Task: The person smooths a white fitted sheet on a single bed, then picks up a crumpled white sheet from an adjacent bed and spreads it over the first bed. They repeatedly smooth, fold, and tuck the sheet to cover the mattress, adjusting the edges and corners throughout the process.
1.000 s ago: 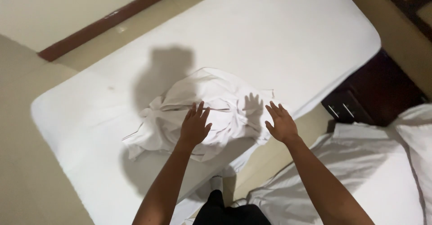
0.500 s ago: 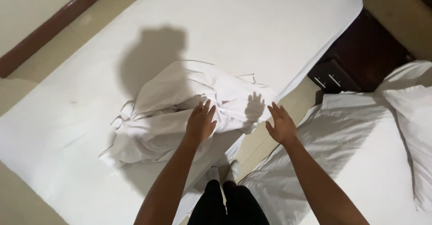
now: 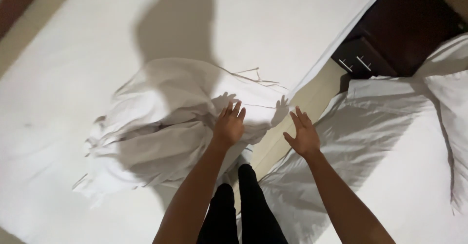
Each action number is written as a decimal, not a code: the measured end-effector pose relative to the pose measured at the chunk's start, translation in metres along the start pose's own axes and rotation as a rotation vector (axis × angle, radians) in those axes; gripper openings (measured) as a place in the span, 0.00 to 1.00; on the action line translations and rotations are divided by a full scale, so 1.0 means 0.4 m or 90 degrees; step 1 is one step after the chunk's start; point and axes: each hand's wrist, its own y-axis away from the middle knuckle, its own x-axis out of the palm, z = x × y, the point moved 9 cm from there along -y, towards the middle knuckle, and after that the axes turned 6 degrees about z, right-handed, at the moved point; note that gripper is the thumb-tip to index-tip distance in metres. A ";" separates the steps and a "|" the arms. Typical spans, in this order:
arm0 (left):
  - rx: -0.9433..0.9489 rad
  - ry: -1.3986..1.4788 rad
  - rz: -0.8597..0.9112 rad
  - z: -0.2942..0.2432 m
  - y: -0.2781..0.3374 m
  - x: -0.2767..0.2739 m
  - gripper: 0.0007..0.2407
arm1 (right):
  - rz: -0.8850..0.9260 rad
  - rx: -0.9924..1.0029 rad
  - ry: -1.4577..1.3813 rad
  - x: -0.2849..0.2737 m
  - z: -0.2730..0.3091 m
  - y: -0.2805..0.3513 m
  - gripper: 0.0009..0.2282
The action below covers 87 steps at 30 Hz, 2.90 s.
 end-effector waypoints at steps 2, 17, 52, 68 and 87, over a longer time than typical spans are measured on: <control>0.023 0.024 -0.021 -0.030 -0.038 0.020 0.21 | 0.012 0.009 -0.006 0.022 -0.031 -0.017 0.36; 0.047 -0.022 -0.039 -0.141 -0.222 0.172 0.03 | -0.039 -0.046 -0.141 0.066 -0.123 -0.048 0.33; -0.140 -0.002 -0.502 -0.039 0.297 -0.855 0.02 | -0.130 -0.519 0.019 -0.377 0.775 -0.097 0.25; -0.275 0.023 -0.544 0.064 0.655 -0.861 0.20 | -0.135 -0.779 -0.015 -0.352 1.213 0.146 0.17; -0.547 -0.045 -0.724 0.165 1.309 -0.879 0.06 | -0.013 -0.874 0.171 0.025 1.480 0.226 0.30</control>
